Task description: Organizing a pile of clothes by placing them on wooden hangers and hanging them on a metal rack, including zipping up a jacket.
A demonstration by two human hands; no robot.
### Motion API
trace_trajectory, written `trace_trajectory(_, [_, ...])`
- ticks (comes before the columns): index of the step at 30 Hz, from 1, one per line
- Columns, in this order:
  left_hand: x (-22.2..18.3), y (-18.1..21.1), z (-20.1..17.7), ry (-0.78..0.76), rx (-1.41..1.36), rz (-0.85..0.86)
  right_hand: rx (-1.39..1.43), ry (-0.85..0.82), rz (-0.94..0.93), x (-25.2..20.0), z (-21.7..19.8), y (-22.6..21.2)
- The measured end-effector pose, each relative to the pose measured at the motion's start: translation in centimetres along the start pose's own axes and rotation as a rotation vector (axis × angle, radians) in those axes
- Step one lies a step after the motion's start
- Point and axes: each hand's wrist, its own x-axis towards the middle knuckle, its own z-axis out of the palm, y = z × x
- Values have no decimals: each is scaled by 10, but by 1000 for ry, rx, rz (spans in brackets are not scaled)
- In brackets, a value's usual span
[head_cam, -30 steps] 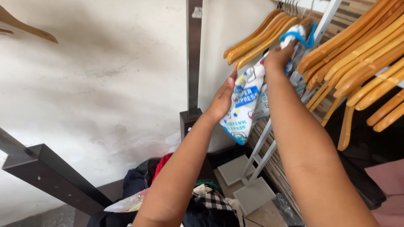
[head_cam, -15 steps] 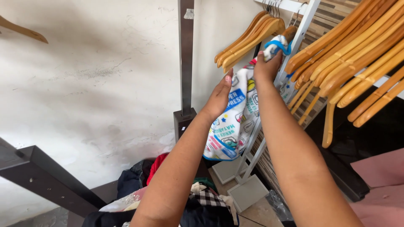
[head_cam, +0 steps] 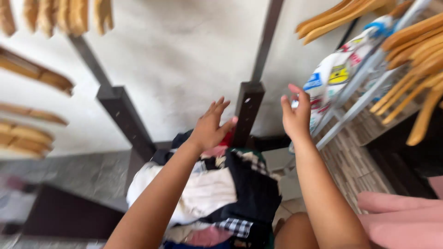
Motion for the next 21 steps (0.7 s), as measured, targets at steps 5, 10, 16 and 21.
trace_trajectory(5, [-125,-66,31,-188,361,-234,-25,-498,83,-134,13,-6])
trace_trajectory(10, [-183,-98,51,-369,557,-336,-481,-1054,43,-215,20,-13])
trace_trajectory(16, [-180,-110,56,-266,618,-220,-581,-1023,-53,-217,25,-11])
trace_trajectory(21, [-180,-120,63,-256,675,-188,-452,-801,-233,-233,19,-38])
